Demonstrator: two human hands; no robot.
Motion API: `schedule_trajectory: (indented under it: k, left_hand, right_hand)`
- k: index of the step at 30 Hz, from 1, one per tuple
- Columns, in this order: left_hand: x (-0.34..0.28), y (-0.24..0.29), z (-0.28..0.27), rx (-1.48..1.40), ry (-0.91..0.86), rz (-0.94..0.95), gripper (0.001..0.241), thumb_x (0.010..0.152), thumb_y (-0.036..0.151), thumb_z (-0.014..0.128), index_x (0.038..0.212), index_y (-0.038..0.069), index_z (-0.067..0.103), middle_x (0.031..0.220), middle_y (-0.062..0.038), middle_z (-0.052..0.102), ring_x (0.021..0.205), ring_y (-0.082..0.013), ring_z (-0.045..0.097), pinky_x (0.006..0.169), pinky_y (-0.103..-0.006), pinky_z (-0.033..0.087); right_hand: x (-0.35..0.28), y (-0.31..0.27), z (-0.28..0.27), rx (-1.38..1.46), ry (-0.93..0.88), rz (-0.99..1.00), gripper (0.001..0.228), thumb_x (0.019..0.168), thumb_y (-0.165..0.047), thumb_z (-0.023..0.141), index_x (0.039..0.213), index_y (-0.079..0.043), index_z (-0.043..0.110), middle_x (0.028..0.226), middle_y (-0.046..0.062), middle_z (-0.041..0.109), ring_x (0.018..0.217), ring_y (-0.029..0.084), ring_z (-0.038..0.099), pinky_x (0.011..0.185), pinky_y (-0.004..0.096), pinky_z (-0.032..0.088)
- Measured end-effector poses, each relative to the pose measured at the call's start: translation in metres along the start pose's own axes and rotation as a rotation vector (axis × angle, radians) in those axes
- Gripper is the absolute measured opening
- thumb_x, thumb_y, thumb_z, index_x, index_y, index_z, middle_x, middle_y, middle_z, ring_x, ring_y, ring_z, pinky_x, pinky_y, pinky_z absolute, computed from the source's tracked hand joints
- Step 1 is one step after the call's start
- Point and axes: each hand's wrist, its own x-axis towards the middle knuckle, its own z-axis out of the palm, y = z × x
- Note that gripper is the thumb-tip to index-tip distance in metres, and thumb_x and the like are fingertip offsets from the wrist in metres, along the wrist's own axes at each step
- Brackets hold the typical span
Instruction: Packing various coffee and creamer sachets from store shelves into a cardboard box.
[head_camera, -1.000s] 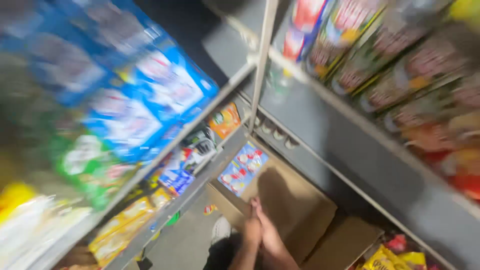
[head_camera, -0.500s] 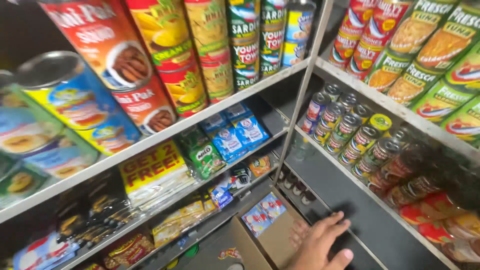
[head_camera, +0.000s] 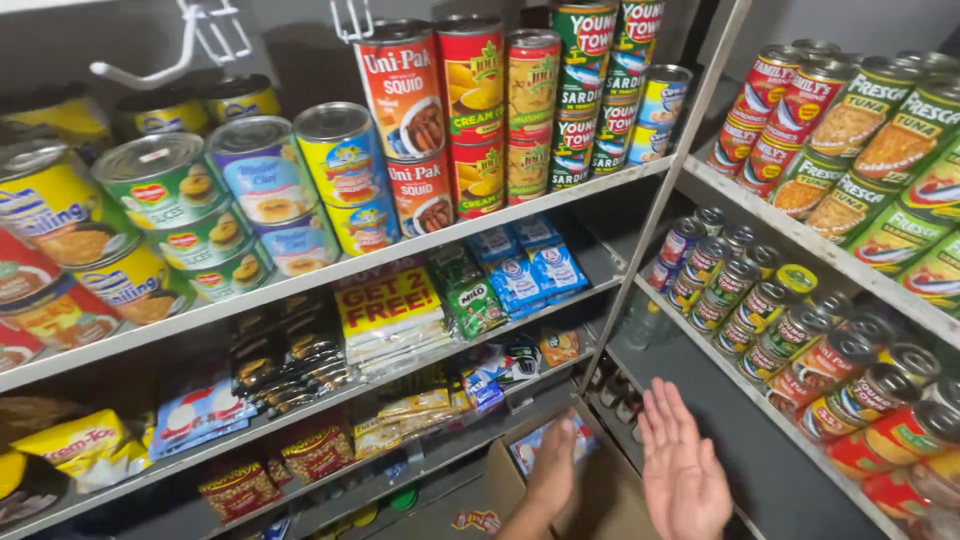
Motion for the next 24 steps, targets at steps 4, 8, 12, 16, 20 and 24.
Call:
schedule_trajectory:
  k: [4, 8, 12, 16, 20, 24]
  left_hand:
    - [-0.024, 0.062, 0.031, -0.723, -0.036, -0.286, 0.073, 0.104, 0.058, 0.025, 0.156, 0.008, 0.038, 0.159, -0.007, 0.046, 0.147, -0.0232, 0.041, 0.122, -0.0369, 0.028]
    - [-0.074, 0.129, -0.004, -0.864, -0.141, -0.081, 0.075, 0.103, 0.061, 0.03, 0.155, 0.009, 0.039, 0.158, -0.006, 0.046, 0.147, -0.0178, 0.042, 0.124, -0.0343, 0.028]
    - [-0.094, 0.168, -0.093, -0.577, -0.086, 0.049, 0.055, 0.101, 0.041, 0.056, 0.141, 0.003, 0.055, 0.137, -0.009, 0.063, 0.127, -0.016, 0.057, 0.11, -0.0317, 0.043]
    - [-0.102, 0.156, -0.21, -0.324, 0.22, 0.028, 0.031, 0.093, 0.013, 0.072, 0.123, 0.004, 0.07, 0.108, -0.005, 0.075, 0.098, -0.0123, 0.068, 0.088, -0.0276, 0.056]
    - [-0.115, 0.129, -0.337, 0.325, 0.75, 0.154, 0.03, 0.09, 0.016, 0.072, 0.117, 0.002, 0.069, 0.108, -0.014, 0.073, 0.096, -0.026, 0.07, 0.087, -0.0358, 0.055]
    - [-0.129, 0.134, -0.431, 0.393, 0.956, -0.296, 0.05, 0.09, 0.024, 0.064, 0.135, 0.004, 0.056, 0.128, -0.019, 0.061, 0.089, -0.0386, 0.07, 0.087, -0.0439, 0.054]
  right_hand:
    - [-0.011, 0.055, -0.013, -0.372, -0.144, -0.018, 0.077, 0.102, -0.051, 0.027, 0.159, 0.0, 0.027, 0.17, 0.017, 0.026, 0.158, 0.031, 0.02, 0.126, 0.043, 0.01]
    - [-0.027, 0.055, -0.001, -0.998, -0.219, -0.292, 0.061, 0.109, -0.042, 0.025, 0.154, -0.003, 0.04, 0.163, 0.017, 0.039, 0.153, 0.03, 0.033, 0.125, 0.042, 0.021]
    - [-0.012, 0.097, -0.038, -1.046, -0.064, -0.152, 0.054, 0.107, -0.034, 0.043, 0.15, -0.001, 0.044, 0.15, 0.018, 0.05, 0.138, 0.027, 0.047, 0.115, 0.041, 0.036]
    - [-0.029, 0.173, -0.041, -0.82, -0.175, 0.208, 0.053, 0.098, -0.027, 0.059, 0.145, -0.003, 0.049, 0.141, 0.015, 0.059, 0.127, 0.024, 0.057, 0.107, 0.038, 0.045]
    - [-0.044, 0.206, 0.063, -0.655, -0.48, 0.419, 0.054, 0.094, -0.018, 0.068, 0.142, -0.003, 0.05, 0.138, 0.014, 0.063, 0.122, 0.021, 0.063, 0.103, 0.035, 0.052]
    - [-0.048, 0.211, 0.215, -0.567, -0.748, 0.395, 0.056, 0.093, -0.011, 0.068, 0.145, -0.002, 0.047, 0.143, 0.009, 0.054, 0.117, 0.018, 0.064, 0.097, 0.032, 0.055]
